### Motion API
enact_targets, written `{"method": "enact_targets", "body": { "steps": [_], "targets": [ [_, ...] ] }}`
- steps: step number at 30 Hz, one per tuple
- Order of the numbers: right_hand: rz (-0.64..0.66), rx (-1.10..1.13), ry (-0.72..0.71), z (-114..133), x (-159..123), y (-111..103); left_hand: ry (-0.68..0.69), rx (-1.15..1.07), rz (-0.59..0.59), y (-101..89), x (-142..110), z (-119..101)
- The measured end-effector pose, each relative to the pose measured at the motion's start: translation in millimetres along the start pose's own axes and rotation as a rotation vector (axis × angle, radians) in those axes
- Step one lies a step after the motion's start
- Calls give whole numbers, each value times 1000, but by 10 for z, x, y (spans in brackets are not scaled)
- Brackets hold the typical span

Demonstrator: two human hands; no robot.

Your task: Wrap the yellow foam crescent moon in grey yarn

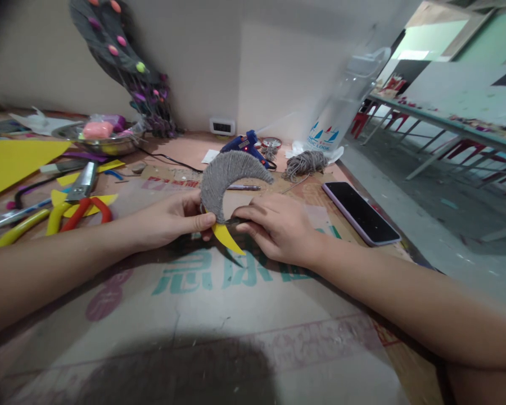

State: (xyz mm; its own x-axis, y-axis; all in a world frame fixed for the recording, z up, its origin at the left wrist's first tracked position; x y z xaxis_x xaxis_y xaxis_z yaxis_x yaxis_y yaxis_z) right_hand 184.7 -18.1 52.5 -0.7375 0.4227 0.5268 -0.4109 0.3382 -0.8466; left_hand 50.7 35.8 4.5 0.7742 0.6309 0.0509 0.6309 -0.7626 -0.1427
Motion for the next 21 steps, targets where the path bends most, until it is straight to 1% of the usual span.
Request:
{"method": "enact_targets", "body": {
  "steps": [6, 16, 21],
  "targets": [
    [17, 8, 14, -15, 1, 13, 7, -14, -4, 2, 3, 1],
    [4, 27, -42, 11, 17, 26, 23, -42, -3, 18, 14, -40],
    [-34, -23, -69, 25, 25, 7, 13, -24, -15, 7, 17, -21]
  ]
}}
Point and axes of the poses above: each hand's wrist, its own x-axis towards the middle knuckle, its own y-axis out of the palm, z = x × y, the point moved 7 cm from there along x, towards the middle knuckle, and after that the axes turned 3 degrees about -y, right-handed, at the moved point
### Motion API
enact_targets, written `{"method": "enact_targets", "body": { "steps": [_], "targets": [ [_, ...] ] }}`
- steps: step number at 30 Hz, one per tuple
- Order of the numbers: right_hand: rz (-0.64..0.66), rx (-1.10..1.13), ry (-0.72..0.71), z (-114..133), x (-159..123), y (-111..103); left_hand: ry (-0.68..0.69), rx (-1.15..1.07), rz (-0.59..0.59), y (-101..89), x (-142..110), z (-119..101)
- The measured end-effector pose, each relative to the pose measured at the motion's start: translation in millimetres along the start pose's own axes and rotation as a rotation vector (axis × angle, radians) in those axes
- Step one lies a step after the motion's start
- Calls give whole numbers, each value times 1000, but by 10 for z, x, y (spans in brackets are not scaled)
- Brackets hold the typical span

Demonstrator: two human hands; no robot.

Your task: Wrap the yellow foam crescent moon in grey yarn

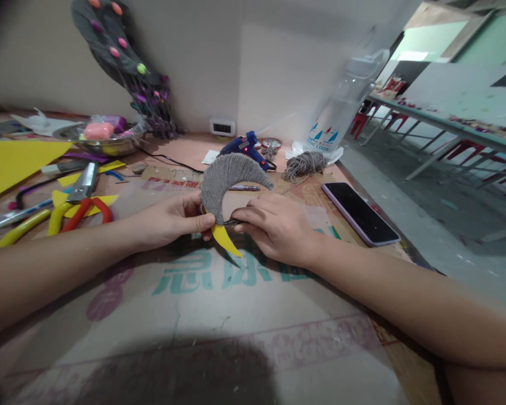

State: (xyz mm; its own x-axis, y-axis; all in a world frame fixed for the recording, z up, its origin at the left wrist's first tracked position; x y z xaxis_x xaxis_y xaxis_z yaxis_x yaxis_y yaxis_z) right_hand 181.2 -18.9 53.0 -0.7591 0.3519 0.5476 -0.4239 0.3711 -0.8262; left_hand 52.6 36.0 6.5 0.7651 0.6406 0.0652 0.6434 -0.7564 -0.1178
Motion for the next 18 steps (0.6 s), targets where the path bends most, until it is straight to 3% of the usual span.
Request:
{"method": "enact_targets", "body": {
  "steps": [18],
  "targets": [
    [2, 14, 66, -12, -26, -9, -10, 23, -6, 0, -13, 4]
  ]
}}
Point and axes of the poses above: each hand's wrist, its own x-axis towards the middle knuckle, its own y-axis out of the palm, z = x × y, the point moved 7 cm from there along x, towards the middle knuckle, and after that the axes turned 3 degrees about -y, right-handed, at the moved point
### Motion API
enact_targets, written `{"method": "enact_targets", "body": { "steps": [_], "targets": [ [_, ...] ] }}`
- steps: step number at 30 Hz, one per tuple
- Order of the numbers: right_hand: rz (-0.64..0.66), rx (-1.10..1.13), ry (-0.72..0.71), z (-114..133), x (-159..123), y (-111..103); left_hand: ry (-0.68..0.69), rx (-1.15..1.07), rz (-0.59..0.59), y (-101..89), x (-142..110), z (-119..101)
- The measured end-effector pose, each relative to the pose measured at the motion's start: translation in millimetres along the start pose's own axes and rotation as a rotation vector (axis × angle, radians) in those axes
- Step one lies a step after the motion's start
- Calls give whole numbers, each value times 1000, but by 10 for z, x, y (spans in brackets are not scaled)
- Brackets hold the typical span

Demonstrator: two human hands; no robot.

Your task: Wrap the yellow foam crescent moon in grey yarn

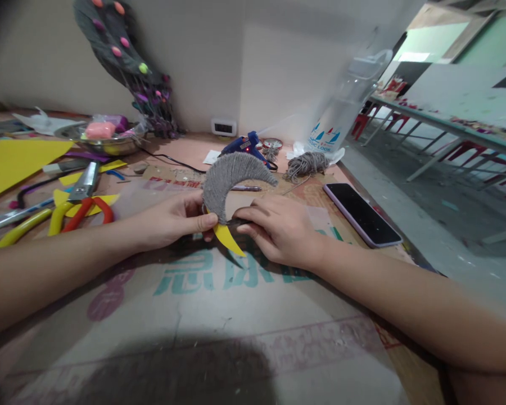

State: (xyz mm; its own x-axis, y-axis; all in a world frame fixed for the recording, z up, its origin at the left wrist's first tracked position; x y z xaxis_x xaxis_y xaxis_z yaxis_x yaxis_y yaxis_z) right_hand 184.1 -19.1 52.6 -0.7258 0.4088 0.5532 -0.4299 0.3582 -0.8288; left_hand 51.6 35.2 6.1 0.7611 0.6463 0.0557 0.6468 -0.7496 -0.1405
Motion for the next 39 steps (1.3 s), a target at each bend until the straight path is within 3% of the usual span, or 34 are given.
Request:
{"method": "enact_targets", "body": {
  "steps": [28, 39],
  "targets": [
    [60, -42, 48, 2, 27, 15, 2, 21, -36, -20, -2, -24],
    [35, -112, -26, 16, 34, -7, -30, 58, -25, -21, 2, -16]
  ]
}}
Point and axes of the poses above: each hand's wrist, its own x-axis towards the middle knuckle, its own y-axis out of the palm, z = x × y, the point moved 7 cm from there along x, towards the middle knuckle, and after that the axes turned 3 degrees about -y, right-handed, at the moved point
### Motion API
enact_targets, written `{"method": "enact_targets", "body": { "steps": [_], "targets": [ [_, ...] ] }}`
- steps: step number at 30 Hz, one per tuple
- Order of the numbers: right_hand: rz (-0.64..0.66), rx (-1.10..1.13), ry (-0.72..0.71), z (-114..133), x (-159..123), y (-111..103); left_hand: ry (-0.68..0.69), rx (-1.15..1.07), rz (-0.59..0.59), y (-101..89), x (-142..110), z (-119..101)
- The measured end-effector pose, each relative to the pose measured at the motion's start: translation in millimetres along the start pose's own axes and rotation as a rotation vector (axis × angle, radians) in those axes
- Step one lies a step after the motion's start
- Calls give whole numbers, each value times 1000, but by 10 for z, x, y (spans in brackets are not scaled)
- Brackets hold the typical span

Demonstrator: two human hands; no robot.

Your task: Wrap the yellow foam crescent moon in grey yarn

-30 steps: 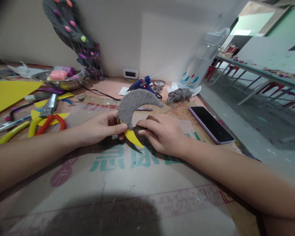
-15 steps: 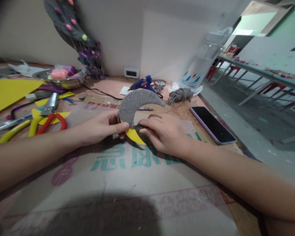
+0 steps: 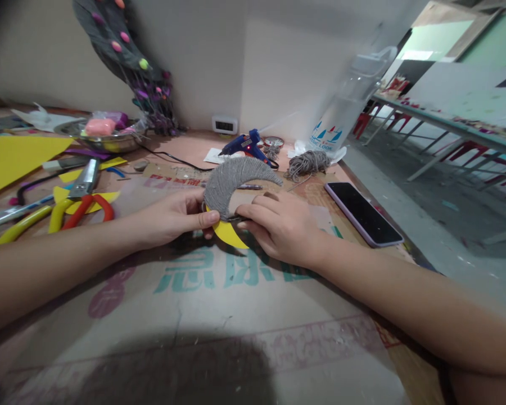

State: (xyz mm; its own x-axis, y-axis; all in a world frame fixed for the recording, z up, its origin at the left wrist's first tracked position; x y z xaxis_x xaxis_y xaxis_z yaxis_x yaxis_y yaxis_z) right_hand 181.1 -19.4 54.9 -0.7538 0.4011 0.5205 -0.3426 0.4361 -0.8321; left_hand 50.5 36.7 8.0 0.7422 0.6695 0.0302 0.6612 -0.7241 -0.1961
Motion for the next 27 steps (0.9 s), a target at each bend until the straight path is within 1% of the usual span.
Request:
{"method": "enact_targets", "body": {
  "steps": [6, 9, 15, 21, 24, 27],
  "targets": [
    [-11, 50, -3, -21, -2, 10, 13, -12, 30, 23, 4, 6],
    [-11, 84, 8, -30, -4, 7, 13, -12, 23, 25, 4, 6],
    [-69, 238, 168, -112, -54, -18, 4, -26, 9, 20, 1, -4],
    [-113, 375, 295, -100, -29, -15, 45, 14, -43, 32, -17, -81],
    [-145, 396, 316, -99, 11, -2, 67, 63, -59, 58, -30, -102],
    [-150, 385, 297, -89, 43, 23, 74, 95, -75, 68, -42, -98]
  ]
}}
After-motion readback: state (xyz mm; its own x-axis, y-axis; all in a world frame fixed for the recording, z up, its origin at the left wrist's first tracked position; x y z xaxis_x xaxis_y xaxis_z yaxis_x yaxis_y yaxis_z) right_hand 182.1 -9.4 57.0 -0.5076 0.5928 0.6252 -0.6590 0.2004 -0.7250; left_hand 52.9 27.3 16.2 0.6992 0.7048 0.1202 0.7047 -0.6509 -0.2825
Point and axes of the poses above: each hand's wrist, its own x-axis towards the middle knuckle, its own y-axis out of the palm, z = x × y, the point moved 7 cm from there along x, towards the middle knuckle, and after that the axes turned 3 degrees about -y, right-handed, at the moved point
